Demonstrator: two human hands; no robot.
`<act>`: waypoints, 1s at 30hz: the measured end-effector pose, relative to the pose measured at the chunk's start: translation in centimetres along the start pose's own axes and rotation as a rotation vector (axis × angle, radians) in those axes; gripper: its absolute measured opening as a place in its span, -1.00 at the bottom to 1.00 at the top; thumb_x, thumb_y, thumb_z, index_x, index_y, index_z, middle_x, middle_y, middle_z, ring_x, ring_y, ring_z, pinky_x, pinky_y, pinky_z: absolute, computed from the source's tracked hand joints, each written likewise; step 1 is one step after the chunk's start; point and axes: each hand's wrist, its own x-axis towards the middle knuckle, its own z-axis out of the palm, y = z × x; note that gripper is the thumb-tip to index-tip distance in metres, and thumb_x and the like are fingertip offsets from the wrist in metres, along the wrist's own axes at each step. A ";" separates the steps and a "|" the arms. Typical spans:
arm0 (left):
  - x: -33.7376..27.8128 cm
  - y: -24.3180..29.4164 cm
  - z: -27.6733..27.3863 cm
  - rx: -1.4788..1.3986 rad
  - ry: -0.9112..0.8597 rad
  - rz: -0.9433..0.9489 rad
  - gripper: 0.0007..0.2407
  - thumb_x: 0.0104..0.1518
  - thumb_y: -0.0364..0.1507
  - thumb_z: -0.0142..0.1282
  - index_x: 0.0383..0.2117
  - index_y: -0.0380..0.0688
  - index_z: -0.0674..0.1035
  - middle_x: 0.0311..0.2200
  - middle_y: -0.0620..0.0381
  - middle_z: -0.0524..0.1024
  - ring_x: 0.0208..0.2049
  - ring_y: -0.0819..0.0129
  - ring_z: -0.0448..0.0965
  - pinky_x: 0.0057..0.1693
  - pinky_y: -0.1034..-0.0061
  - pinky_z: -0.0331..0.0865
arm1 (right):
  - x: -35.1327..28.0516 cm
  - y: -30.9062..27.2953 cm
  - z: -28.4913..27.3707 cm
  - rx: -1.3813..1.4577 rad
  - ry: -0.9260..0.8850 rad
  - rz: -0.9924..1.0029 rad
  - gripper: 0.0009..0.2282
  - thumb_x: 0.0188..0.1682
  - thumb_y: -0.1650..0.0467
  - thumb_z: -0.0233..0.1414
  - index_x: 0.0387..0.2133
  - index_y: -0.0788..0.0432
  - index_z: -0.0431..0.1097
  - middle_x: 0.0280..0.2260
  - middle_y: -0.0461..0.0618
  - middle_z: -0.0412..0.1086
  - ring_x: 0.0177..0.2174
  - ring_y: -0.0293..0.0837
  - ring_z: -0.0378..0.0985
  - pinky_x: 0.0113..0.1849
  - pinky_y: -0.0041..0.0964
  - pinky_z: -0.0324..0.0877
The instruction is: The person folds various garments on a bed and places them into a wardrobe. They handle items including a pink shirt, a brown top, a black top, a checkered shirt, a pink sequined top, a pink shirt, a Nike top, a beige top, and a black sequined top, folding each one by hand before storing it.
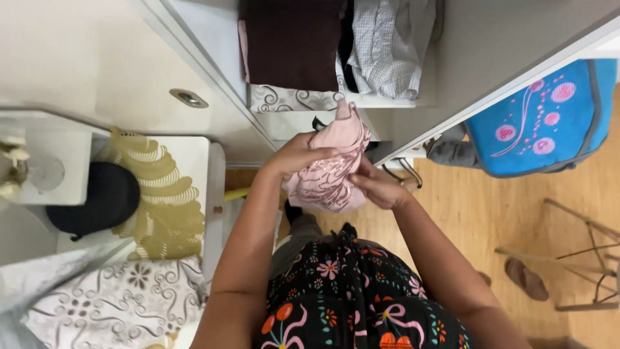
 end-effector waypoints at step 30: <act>6.9 2.8 -10.2 0.617 1.131 0.525 -0.51 0.18 -0.45 0.27 0.25 -0.08 0.38 0.09 -0.18 0.29 0.14 -0.11 0.35 0.29 0.15 0.25 | 20.9 -4.5 -2.3 -0.233 0.731 -0.324 -0.60 0.09 0.43 0.10 0.20 0.25 0.29 -0.23 -0.09 0.40 -0.28 -0.27 0.48 -0.30 -0.35 0.54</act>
